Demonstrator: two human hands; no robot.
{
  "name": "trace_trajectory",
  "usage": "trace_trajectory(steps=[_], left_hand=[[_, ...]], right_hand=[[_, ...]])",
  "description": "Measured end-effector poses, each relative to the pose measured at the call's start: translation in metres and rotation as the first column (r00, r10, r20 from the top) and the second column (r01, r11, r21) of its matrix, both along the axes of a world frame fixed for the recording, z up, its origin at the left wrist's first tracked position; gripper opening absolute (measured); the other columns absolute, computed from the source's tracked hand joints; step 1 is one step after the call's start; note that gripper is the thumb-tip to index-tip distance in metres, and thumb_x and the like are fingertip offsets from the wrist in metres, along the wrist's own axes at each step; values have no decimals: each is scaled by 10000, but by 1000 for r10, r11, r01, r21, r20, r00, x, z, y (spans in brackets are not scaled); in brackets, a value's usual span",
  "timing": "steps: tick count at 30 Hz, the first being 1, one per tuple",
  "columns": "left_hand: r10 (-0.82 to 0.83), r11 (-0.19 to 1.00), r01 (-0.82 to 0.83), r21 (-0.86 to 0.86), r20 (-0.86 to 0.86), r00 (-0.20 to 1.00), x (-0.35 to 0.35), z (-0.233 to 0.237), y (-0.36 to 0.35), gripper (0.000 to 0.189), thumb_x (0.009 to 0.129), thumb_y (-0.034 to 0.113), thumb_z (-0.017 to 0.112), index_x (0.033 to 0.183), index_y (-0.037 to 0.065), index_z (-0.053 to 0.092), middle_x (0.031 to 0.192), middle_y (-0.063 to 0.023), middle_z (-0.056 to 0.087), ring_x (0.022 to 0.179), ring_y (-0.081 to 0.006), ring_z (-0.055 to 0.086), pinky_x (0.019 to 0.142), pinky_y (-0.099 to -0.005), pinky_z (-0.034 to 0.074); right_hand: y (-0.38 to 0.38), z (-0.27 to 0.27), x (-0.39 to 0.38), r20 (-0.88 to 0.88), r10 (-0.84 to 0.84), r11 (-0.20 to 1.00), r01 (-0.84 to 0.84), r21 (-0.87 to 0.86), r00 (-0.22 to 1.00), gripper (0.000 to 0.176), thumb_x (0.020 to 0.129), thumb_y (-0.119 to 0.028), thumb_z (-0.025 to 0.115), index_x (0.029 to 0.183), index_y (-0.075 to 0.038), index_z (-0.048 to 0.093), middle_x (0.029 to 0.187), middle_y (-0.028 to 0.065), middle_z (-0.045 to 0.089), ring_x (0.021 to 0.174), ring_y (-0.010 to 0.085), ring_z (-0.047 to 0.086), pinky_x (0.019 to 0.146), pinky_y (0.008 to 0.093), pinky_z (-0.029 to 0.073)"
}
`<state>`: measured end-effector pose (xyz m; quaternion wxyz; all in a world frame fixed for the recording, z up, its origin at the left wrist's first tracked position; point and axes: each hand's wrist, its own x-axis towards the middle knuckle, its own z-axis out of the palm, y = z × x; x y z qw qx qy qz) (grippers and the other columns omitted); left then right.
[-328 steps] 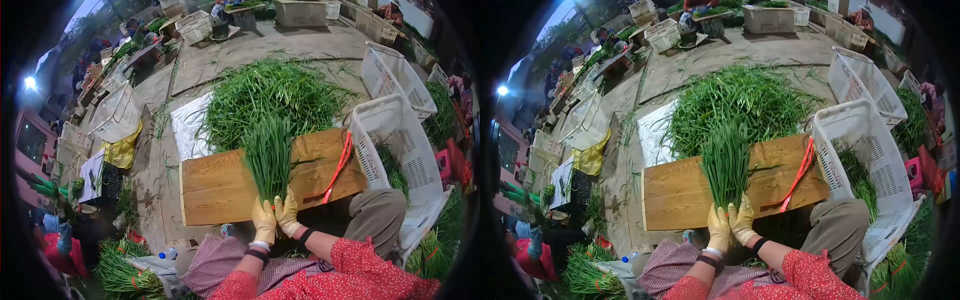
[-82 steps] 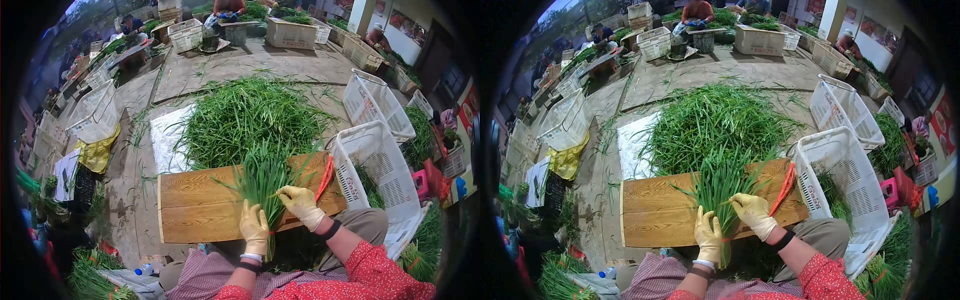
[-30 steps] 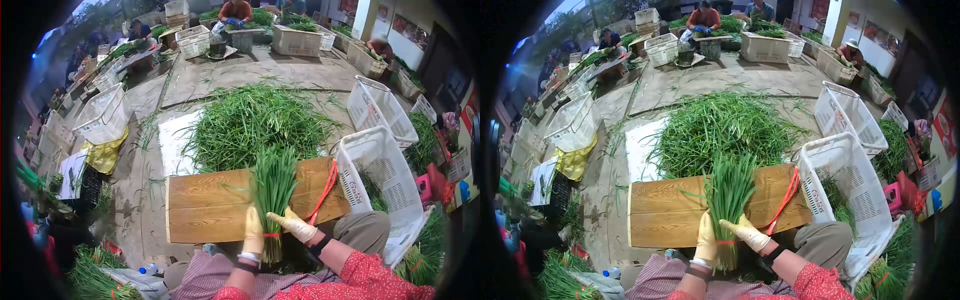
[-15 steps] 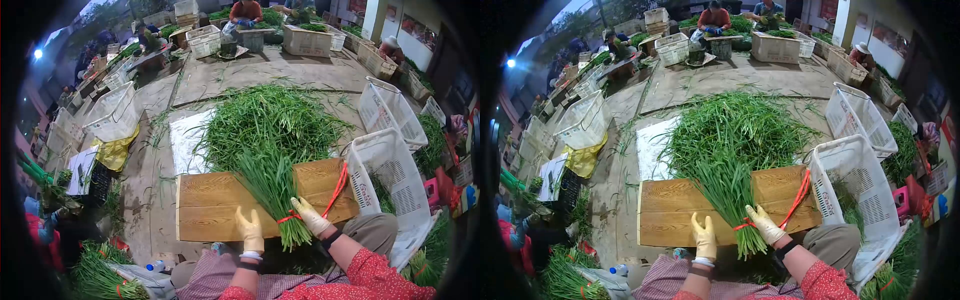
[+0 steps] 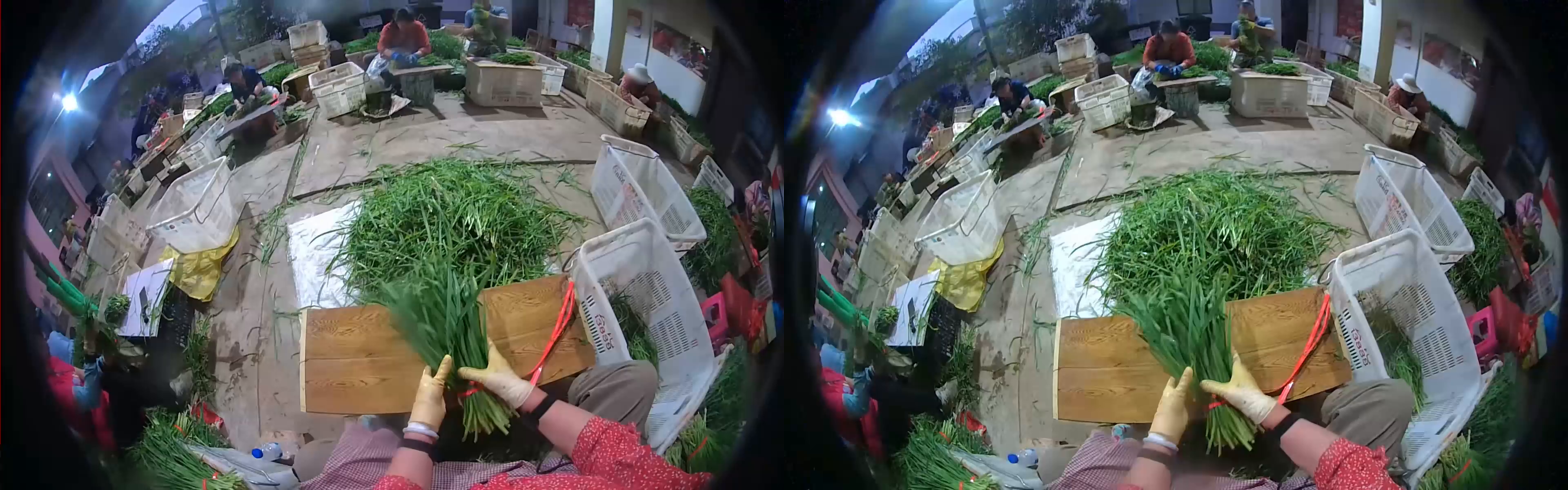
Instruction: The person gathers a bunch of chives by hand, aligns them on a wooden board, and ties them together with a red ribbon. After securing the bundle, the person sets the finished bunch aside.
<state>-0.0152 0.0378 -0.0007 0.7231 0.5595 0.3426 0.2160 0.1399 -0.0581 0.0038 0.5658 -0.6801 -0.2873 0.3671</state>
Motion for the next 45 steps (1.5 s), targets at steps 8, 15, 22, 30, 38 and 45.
trace_trajectory(steps=[8,15,22,30,38,45], left_hand=[[224,849,-85,-521,208,952,11,28,-8,540,970,266,684,1413,48,465,1305,-103,607,1154,-233,603,985,-368,502],[117,988,-109,-106,71,991,-23,23,-15,527,981,232,615,1427,26,426,1274,-118,596,1158,-255,603,1001,-351,507],[168,937,-136,-321,74,983,-24,-37,1,873,822,-161,628,1577,91,268,1348,-165,544,1166,-296,597,1027,-358,497],[-110,881,159,447,-133,985,-28,2,-16,633,984,1,555,1557,92,303,1354,-159,582,1175,-239,608,1022,-362,507],[184,768,-3,-640,215,959,-8,-16,-4,510,1035,412,533,1356,15,526,1248,-111,643,1125,-256,636,980,-378,548],[216,811,-81,-580,168,962,-6,-12,-8,591,1000,487,567,1361,21,530,1279,-125,635,1122,-284,640,937,-456,562]], right_hand=[[-25,23,-20,378,79,994,-44,-102,923,958,756,-368,879,1480,3,374,1329,188,577,1216,277,568,1027,386,461],[-44,50,20,32,-56,998,56,-18,998,510,963,-265,696,1357,28,557,1223,90,655,1080,160,617,962,308,495],[-4,66,58,-54,-187,971,193,144,981,167,973,-121,632,1098,-29,692,938,-3,689,779,68,601,713,229,493],[43,52,69,58,-195,980,197,-21,979,241,944,-267,706,947,-27,693,791,-7,653,664,77,570,636,271,478],[35,36,73,-254,-228,964,254,74,940,127,961,-197,688,990,-73,697,820,-36,665,637,57,602,594,225,480],[4,44,68,-666,-148,973,229,36,731,244,1031,-306,551,1133,-121,674,1095,20,730,841,68,634,638,185,487]])
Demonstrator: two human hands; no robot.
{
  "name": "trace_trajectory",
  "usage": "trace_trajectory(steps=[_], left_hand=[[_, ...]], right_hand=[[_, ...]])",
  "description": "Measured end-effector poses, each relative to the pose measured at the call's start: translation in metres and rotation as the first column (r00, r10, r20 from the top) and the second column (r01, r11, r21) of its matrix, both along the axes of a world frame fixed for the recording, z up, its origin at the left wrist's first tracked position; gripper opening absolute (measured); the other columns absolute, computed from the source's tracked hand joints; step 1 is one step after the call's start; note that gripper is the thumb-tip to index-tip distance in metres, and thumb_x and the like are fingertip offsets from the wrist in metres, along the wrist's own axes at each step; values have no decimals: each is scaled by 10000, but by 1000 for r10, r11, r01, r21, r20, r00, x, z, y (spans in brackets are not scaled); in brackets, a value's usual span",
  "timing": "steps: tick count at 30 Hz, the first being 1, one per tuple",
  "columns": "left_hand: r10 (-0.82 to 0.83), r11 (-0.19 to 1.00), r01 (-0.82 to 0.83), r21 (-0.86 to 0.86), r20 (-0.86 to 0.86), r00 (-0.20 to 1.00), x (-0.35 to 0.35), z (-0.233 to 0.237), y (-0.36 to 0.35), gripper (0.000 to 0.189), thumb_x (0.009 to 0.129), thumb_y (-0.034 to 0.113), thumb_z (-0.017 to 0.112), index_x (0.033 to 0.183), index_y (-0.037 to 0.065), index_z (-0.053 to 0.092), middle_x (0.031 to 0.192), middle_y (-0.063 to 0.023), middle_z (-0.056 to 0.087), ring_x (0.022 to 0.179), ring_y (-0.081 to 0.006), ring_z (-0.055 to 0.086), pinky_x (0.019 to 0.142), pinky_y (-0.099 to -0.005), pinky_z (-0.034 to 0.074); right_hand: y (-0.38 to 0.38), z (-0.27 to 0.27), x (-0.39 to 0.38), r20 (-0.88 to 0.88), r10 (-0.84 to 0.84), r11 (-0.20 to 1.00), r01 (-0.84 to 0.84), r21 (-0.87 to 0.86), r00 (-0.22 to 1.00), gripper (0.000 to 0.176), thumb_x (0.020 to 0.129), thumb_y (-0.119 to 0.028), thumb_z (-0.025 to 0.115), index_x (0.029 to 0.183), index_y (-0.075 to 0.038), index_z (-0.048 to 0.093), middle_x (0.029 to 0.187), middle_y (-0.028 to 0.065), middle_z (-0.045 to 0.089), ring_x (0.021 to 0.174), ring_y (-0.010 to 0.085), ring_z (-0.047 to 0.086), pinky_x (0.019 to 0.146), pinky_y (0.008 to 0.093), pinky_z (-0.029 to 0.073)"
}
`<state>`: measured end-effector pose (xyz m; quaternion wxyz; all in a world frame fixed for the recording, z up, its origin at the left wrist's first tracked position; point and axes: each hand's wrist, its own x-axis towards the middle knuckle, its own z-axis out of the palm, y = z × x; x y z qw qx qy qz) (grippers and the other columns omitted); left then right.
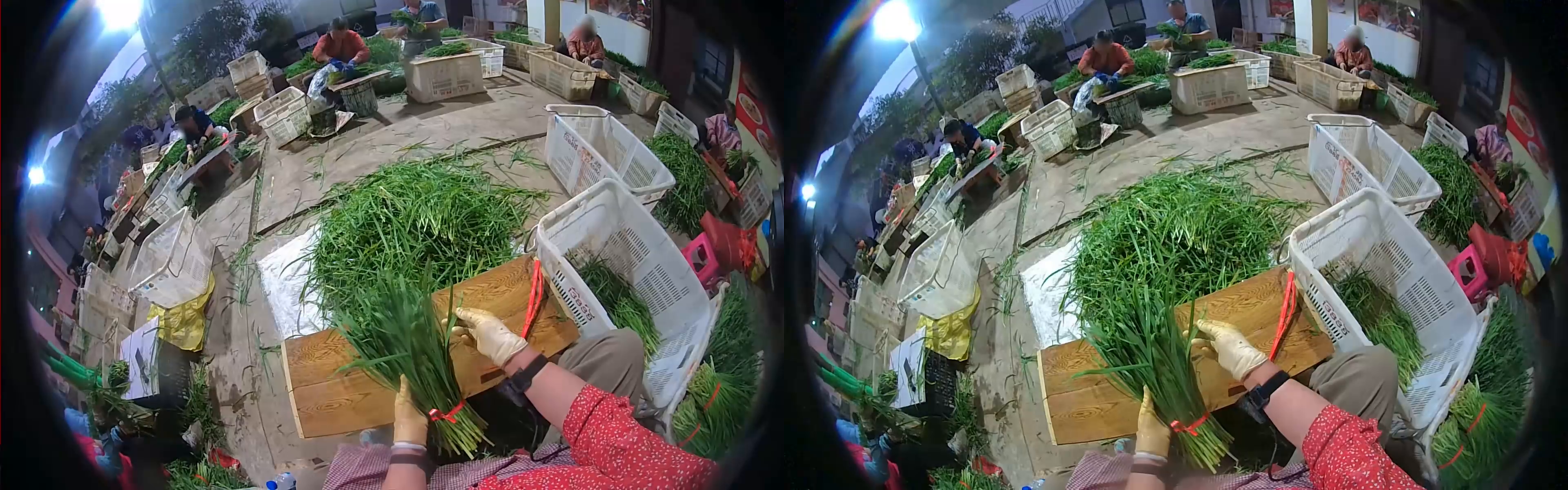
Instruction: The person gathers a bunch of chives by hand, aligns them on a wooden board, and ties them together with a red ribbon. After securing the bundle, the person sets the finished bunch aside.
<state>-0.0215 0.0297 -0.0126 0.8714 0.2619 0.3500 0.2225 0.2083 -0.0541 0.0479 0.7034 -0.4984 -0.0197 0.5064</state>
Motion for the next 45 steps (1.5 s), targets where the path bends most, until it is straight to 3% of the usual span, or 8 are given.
trace_trajectory(steps=[5,12,17,22,32,38,41,45], left_hand=[[-89,945,99,313,-45,995,-4,22,-11,549,1036,444,519,1376,12,512,1309,-133,614,1148,-272,626,961,-435,548],[-66,992,66,107,0,998,-6,-13,-1,558,993,387,614,1398,17,513,1382,-149,582,1222,-317,581,1057,-488,485],[18,989,-10,-145,55,998,-1,-24,3,593,981,468,604,1356,11,551,1348,-168,602,1202,-341,590,1043,-516,485],[-69,904,126,409,-152,986,-13,-33,-3,586,995,461,585,1362,6,543,1344,-164,605,1195,-327,595,1030,-488,495],[-106,989,107,105,-17,994,-1,-4,-3,610,1014,491,528,1368,-6,530,1332,-158,613,1186,-286,607,1026,-435,504],[-134,972,142,186,-57,989,-1,-1,-3,562,976,342,543,1418,5,462,1339,-173,600,1191,-288,605,1035,-408,495],[-142,893,205,401,-183,973,-6,-2,-5,588,931,185,576,1466,19,398,1349,-189,584,1198,-302,599,1044,-398,484],[-34,510,444,737,-498,866,-15,4,-6,729,872,-25,620,1531,38,313,1363,-211,563,1208,-321,592,1057,-384,470]], right_hand=[[-4,-1,-2,-105,-52,998,55,27,993,185,1028,-234,568,1118,-117,679,1014,-6,717,808,70,643,636,190,494],[3,-3,-9,473,-250,958,288,-8,845,138,959,-187,690,889,-73,727,825,-23,692,642,47,582,619,215,477],[-4,0,-14,186,-154,987,141,82,970,209,1005,-238,616,1130,-82,681,1014,23,729,709,85,642,694,229,490],[-6,7,-11,-46,2,995,2,96,999,261,997,-242,629,1220,-109,658,1091,30,727,765,82,661,691,192,470],[-1,-6,-18,366,249,966,-256,-31,897,343,952,-215,701,1272,-100,663,942,-80,657,782,21,577,706,195,469],[5,-18,-20,417,202,979,-177,-99,886,269,962,-192,681,1203,-75,689,915,-23,705,725,30,595,650,206,479],[3,-10,-18,272,203,976,-173,-130,941,207,967,-171,671,1137,-58,703,874,-21,707,651,31,585,601,200,467],[9,-29,-14,236,200,979,-185,-85,951,141,973,-157,663,1029,-44,728,801,-29,696,570,30,537,551,195,436]])
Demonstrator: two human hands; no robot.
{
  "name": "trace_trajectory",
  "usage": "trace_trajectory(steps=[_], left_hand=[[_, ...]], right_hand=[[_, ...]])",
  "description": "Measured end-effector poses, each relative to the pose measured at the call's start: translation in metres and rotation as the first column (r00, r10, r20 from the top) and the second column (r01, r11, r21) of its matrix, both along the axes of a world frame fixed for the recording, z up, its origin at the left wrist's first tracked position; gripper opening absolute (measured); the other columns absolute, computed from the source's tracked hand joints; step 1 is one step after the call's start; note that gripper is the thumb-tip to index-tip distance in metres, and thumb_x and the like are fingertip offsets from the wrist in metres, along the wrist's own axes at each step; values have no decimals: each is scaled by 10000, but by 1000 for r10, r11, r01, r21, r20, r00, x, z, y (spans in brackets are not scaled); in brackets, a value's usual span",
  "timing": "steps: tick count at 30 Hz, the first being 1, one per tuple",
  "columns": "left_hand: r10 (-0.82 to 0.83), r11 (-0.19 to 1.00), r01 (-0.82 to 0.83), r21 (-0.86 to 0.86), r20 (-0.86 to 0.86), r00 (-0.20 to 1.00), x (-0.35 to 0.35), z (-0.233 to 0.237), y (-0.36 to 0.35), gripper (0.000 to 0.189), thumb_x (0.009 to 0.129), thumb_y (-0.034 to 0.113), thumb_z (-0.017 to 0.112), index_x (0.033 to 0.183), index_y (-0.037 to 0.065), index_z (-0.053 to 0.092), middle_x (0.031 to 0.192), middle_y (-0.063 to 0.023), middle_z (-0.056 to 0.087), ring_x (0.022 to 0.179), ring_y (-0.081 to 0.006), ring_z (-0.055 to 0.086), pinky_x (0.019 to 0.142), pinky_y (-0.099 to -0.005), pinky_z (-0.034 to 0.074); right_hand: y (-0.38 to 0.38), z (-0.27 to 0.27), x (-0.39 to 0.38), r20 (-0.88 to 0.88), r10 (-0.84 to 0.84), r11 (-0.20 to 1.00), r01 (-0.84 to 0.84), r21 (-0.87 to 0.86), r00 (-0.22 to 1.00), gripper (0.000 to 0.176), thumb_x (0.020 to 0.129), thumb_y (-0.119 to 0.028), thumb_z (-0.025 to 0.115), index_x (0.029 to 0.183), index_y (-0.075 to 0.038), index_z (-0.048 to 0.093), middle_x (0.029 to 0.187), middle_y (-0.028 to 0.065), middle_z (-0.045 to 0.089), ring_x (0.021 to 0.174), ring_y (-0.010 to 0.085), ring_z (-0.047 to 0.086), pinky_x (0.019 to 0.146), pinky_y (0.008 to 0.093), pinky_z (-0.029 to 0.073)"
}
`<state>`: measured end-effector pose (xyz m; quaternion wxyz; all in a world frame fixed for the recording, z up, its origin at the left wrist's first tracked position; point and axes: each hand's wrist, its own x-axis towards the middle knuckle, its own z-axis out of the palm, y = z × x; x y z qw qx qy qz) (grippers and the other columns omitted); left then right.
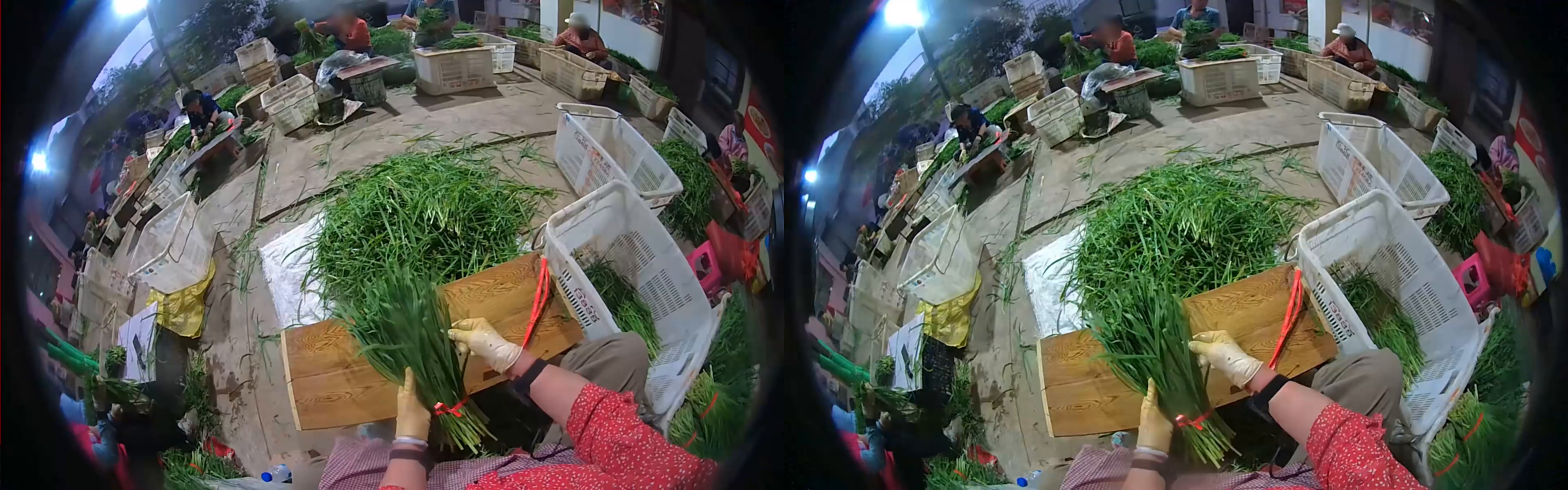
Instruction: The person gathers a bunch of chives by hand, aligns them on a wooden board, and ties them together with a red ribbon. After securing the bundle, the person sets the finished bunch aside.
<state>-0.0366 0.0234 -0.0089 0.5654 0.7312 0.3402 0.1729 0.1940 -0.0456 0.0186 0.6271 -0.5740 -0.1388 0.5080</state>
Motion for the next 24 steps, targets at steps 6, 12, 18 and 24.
trace_trajectory(steps=[6,12,18,24], left_hand=[[32,968,14,250,-181,983,-2,8,1,864,795,-163,537,1578,73,257,1288,-294,516,1166,-435,558,1007,-429,467],[396,817,-351,-457,3,918,21,27,1,565,946,88,572,1477,31,386,1276,-217,540,1078,-343,579,950,-391,498],[362,819,-259,-512,109,926,23,32,-5,485,986,258,540,1384,-12,476,1239,-164,606,1076,-284,601,927,-385,506],[172,980,-162,111,-85,981,5,5,-2,586,816,-147,515,1396,-80,460,1069,-331,631,982,-467,636,865,-453,516]], right_hand=[[17,28,52,237,-154,985,167,-35,959,673,953,-173,677,1516,-11,346,1115,84,668,835,153,670,652,292,536],[33,83,25,922,-362,917,229,326,136,782,834,-50,706,1540,-169,392,975,94,696,615,210,613,589,319,522],[43,70,-64,996,3,934,-355,-33,-86,697,834,-124,641,1497,-106,424,1199,116,656,963,301,651,834,401,517],[37,21,-31,949,310,930,-187,-316,-61,723,891,-234,656,1536,-113,352,1382,132,573,1241,276,566,1066,396,396]])
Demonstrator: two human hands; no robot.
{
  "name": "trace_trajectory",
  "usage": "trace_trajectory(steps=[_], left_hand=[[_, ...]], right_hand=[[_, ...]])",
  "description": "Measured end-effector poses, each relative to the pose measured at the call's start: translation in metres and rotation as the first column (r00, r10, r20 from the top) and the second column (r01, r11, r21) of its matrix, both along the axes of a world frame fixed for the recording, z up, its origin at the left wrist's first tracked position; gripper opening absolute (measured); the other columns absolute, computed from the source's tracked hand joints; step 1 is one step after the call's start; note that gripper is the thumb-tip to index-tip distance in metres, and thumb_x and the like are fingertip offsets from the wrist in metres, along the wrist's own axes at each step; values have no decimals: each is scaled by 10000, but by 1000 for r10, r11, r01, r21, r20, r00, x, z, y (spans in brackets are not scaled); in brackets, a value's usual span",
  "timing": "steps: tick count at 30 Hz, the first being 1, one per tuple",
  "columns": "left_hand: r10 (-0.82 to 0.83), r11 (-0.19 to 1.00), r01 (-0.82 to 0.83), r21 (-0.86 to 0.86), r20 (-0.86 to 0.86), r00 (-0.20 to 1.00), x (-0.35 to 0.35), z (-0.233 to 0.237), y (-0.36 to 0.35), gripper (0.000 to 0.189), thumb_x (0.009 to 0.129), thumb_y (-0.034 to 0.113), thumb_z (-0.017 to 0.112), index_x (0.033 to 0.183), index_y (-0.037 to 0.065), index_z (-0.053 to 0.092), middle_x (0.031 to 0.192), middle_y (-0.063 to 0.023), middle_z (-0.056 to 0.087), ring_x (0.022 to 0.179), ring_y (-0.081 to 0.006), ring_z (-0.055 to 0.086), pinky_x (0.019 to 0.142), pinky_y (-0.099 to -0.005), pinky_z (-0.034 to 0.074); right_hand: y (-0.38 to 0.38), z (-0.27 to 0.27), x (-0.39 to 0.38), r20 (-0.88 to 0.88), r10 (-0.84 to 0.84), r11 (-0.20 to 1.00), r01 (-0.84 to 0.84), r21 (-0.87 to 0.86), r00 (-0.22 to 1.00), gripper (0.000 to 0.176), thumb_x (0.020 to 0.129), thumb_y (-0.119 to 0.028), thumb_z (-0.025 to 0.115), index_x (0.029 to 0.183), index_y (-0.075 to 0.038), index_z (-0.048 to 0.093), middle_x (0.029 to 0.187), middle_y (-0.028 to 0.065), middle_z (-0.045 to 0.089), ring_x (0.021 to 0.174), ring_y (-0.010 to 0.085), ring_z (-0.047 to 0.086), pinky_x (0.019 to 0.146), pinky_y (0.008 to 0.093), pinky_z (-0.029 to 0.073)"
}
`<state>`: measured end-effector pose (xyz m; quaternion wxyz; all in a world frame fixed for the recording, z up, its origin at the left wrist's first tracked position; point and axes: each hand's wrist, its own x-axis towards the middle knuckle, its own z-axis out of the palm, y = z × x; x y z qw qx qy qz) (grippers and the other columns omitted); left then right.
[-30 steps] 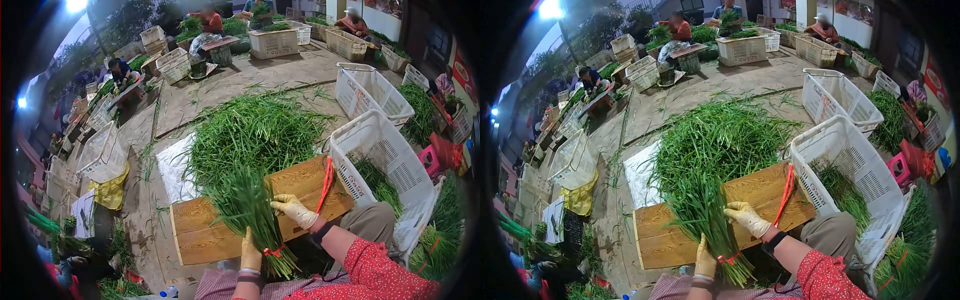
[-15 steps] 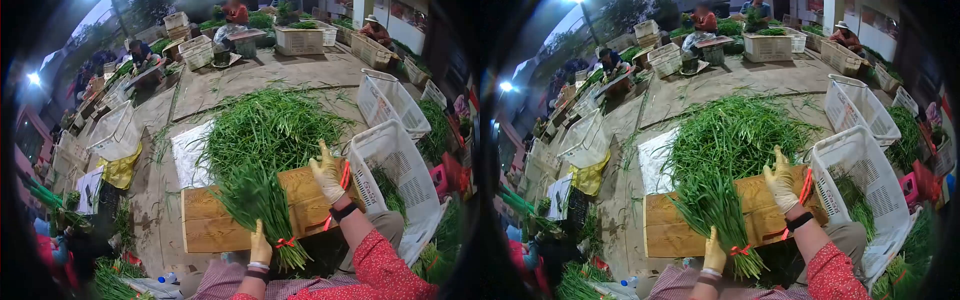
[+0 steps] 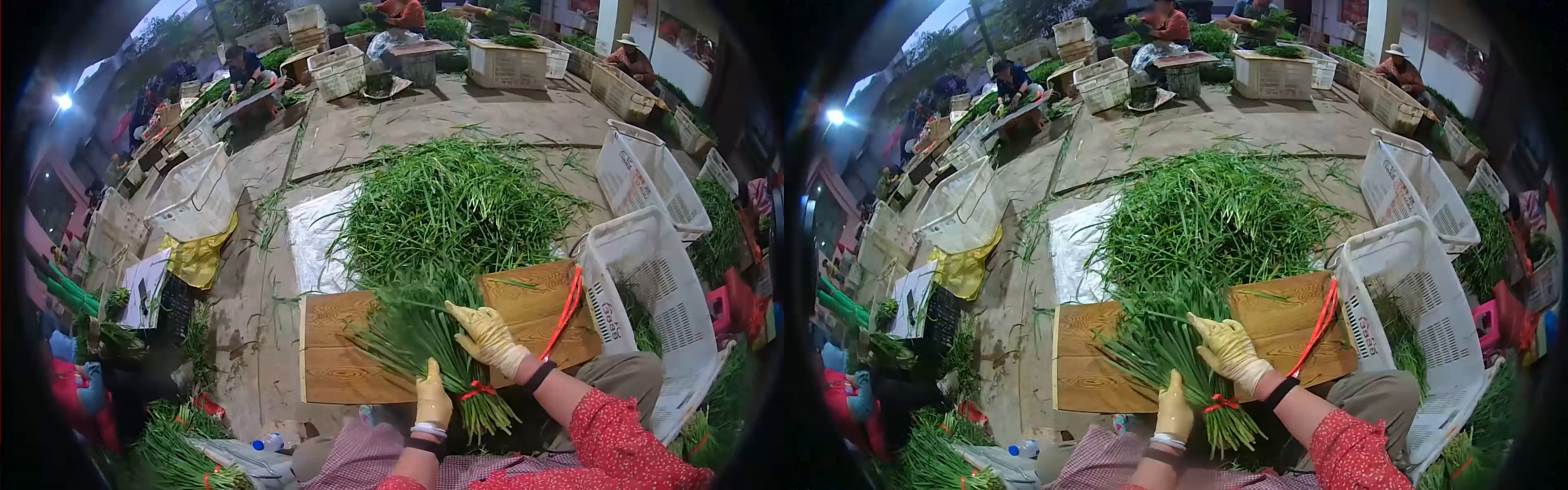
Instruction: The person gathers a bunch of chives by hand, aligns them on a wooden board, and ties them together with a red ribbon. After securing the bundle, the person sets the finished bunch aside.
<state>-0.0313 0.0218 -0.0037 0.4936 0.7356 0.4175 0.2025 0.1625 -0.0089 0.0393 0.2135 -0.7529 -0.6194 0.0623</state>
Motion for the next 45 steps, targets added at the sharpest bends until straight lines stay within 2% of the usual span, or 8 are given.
trace_trajectory(steps=[9,14,19,21,29,33,41,45], left_hand=[[-93,981,122,152,-186,978,-6,-14,1,677,805,-153,521,1466,-65,403,1120,-344,600,1020,-478,620,884,-444,512],[228,921,-120,-370,264,937,10,3,-10,652,813,-166,499,1453,-76,409,1188,-351,568,1072,-479,595,918,-437,496],[546,579,-176,-796,218,809,26,21,-14,503,1017,340,602,1374,16,461,1252,-121,614,1040,-245,609,894,-387,532],[549,570,-134,-811,255,796,26,4,-15,485,1006,325,621,1366,37,471,1250,-118,614,1041,-251,609,885,-406,540],[583,530,-171,-831,211,785,32,12,-21,530,972,390,660,1357,92,449,1164,-103,623,945,-244,610,796,-431,535],[362,773,-100,-626,306,881,19,-67,-25,466,1005,274,625,1397,77,468,1260,-118,598,1074,-270,572,956,-372,502],[500,589,-123,-798,241,831,29,21,-20,475,1022,308,596,1370,9,472,1257,-121,599,1100,-287,556,958,-343,466],[234,888,-126,-442,197,952,19,-2,-21,477,1029,318,581,1373,7,470,1260,-146,598,1134,-304,555,988,-350,451]], right_hand=[[-1,-32,10,-160,-109,994,105,-31,981,821,839,-231,722,1551,-124,328,1275,178,620,1136,358,608,973,428,484],[-6,-3,8,-100,-125,985,135,107,987,753,854,-236,708,1526,-136,382,1296,160,608,1130,334,608,938,419,492],[-3,75,-4,30,-140,918,118,378,990,366,865,-177,694,1226,-134,651,1063,72,692,894,267,677,736,378,542],[3,77,-12,-93,-53,915,86,393,994,203,866,-170,694,1067,-185,715,915,61,682,777,255,680,656,371,543],[34,49,7,-250,-287,942,319,101,925,242,926,-284,630,1118,-155,701,972,105,687,894,310,683,760,423,545],[44,57,17,-291,-403,915,384,-121,868,339,892,-389,648,1134,-159,706,1006,107,715,944,308,686,807,421,543],[47,41,28,-403,-465,883,444,-151,788,273,878,-376,658,996,-141,728,1002,108,727,898,298,695,804,418,531],[44,40,29,-878,-327,907,376,-188,350,204,952,-252,627,994,-63,690,928,34,722,649,114,691,611,263,500]])
